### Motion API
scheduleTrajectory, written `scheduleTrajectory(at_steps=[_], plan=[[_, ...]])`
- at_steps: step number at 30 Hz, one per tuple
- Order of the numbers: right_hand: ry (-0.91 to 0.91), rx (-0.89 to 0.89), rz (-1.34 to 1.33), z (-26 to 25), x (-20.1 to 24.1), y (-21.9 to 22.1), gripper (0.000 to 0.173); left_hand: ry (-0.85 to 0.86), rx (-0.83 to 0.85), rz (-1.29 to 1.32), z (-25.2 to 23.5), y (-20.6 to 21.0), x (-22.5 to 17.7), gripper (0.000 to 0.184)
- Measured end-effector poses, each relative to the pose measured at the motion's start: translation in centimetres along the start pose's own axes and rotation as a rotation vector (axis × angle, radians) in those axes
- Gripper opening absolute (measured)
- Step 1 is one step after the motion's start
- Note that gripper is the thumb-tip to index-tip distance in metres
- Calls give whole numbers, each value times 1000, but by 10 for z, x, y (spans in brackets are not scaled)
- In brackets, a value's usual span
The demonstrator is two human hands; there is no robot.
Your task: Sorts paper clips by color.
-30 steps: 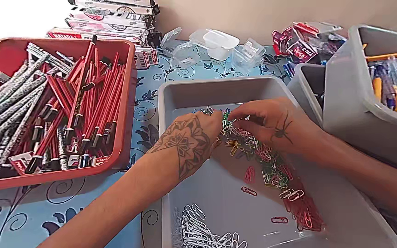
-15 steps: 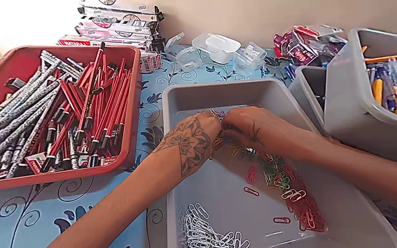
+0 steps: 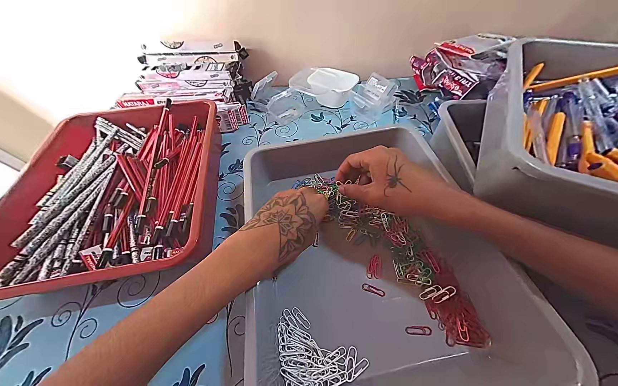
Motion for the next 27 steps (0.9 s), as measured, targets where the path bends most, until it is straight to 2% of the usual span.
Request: scheduleTrajectory(at_steps=[9, 16, 27], plan=[[-41, 9, -65, -4, 1, -2, 18, -66, 33, 6, -4, 0, 3, 7], [-150, 0, -44, -6, 7, -3, 16, -1, 0, -5, -3, -1, 0, 9], [-220, -11, -42, -8, 9, -6, 18, -30, 62, 7, -5, 4, 3, 12]])
Point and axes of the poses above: each hand's wrist, its own z-axis away from the middle knuckle, its own y-axis out of the palm, x = y × z, the point moved 9 cm from there along -z, towards the middle knuckle, and after that the axes turned 15 degrees about -y, right-handed, at the moved point
